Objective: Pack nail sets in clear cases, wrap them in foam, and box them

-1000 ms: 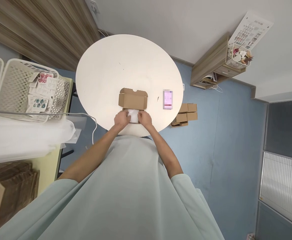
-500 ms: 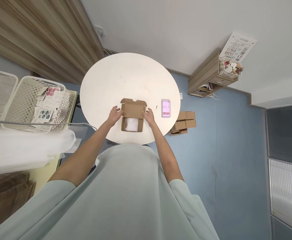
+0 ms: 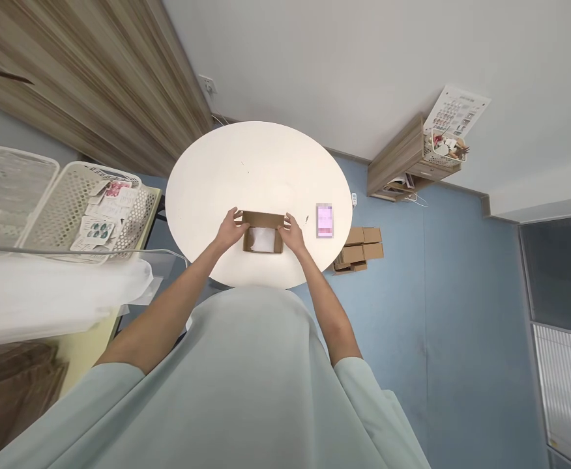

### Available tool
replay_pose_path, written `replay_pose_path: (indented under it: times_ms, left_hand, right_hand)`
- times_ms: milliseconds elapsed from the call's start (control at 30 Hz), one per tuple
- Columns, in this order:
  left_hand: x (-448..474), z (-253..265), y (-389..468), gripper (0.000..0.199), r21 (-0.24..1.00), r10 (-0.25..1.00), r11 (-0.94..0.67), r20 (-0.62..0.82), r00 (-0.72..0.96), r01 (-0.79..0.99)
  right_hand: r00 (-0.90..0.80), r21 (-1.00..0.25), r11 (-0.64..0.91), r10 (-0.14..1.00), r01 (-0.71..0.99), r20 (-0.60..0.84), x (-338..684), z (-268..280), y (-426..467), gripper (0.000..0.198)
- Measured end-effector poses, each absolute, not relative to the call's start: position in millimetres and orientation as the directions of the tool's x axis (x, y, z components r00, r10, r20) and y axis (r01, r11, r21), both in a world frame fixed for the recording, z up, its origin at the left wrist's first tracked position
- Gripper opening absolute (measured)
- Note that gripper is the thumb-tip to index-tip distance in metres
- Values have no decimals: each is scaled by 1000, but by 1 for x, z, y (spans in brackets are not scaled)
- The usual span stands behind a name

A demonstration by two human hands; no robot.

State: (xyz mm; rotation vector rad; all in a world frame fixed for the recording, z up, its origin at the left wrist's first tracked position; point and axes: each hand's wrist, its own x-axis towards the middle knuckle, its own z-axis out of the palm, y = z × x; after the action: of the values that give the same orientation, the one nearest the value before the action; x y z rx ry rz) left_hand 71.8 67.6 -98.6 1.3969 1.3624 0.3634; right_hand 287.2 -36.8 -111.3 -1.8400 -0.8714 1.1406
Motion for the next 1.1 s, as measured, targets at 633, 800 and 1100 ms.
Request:
replay_pose_path:
  times_ms: [633,800,1100]
  left_hand:
    - [29,-111,-31,74,720,895,-119,-221,388,684]
    - [23,-107,-35,62,674,887,-127,-251,388,727]
    - [20,-105,-50,51,460,800,-103,-489,348,882]
  right_hand:
    - [305,-704,-415,908,576,-286,250,-110,-138,73]
    - [315,-657,-446,895,608,-316,244,-103,-152,61]
    - [280,-473,-543,808,694,-518,237,-101,-157,38]
